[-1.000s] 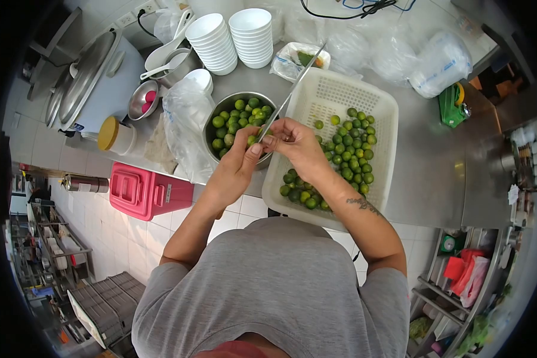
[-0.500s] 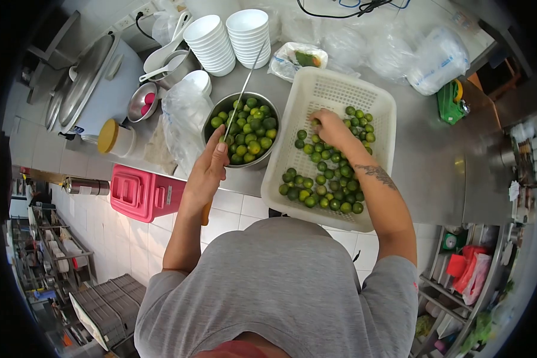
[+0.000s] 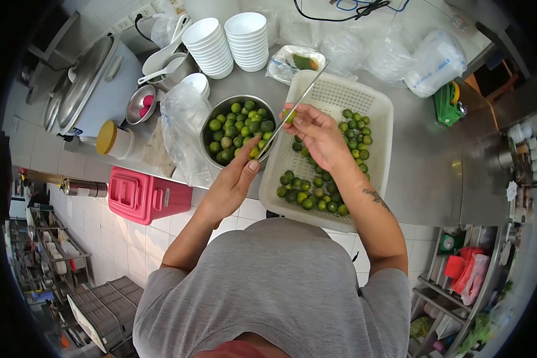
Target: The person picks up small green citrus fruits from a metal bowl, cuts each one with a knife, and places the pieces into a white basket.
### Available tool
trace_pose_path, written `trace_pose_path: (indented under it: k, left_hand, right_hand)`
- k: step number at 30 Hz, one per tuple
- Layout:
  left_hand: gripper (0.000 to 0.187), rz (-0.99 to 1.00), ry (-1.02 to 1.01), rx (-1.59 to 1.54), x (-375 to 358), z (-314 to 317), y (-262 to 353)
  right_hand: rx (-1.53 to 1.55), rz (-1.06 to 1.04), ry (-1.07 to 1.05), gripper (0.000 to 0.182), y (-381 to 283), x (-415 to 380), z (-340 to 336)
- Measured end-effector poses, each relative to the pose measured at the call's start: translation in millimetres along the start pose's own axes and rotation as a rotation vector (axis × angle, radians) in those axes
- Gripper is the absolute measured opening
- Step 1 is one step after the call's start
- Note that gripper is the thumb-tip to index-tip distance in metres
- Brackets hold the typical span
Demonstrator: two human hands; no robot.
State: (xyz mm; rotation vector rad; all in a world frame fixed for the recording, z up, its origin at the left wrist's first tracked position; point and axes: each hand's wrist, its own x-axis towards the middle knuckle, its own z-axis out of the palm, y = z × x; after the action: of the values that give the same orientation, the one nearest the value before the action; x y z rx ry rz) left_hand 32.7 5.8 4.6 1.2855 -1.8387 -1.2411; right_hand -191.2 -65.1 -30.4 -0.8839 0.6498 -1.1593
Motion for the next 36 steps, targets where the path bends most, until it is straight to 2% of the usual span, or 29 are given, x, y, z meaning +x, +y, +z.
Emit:
trace_pose_path:
  k: [7, 9, 17, 21, 27, 30, 36]
  left_hand:
    - [0.057, -0.081, 0.085, -0.146, -2.0, -1.1, 0.0]
    - [0.056, -0.090, 0.078, -0.120, -2.3, -2.5, -0.6]
    - [0.056, -0.128, 0.006, -0.052, -3.9, 0.7, 0.2]
    - [0.057, -0.002, 0.016, 0.063, -2.0, 2.3, -3.0]
    - [0.055, 0.008, -0.003, 0.187, -3.5, 6.5, 0.1]
    - [0.054, 0.035, 0.028, 0.216, -2.1, 8.7, 2.0]
    - [0.053, -0.042, 0.014, 0.226, 5.8, 7.7, 15.8]
  right_hand:
    - [0.120, 0.019, 0.024, 0.035, 4.7, -2.4, -3.3]
    - [0.065, -0.020, 0.026, 0.035, 9.7, -1.3, -5.8]
    - [0.132, 0.045, 0.009, 0.035, 7.3, -3.5, -7.6]
    - [0.094, -0.012, 0.072, 0.032, 11.9, -4.2, -6.0]
    - [0.046, -0.039, 0.153, 0.023, 15.3, -4.1, -2.7]
    - [0.033, -0.028, 0.137, 0.022, 19.6, -6.2, 0.7]
    - [-0.024, 0.064, 0.069, 0.018, 21.1, -11.2, 18.7]
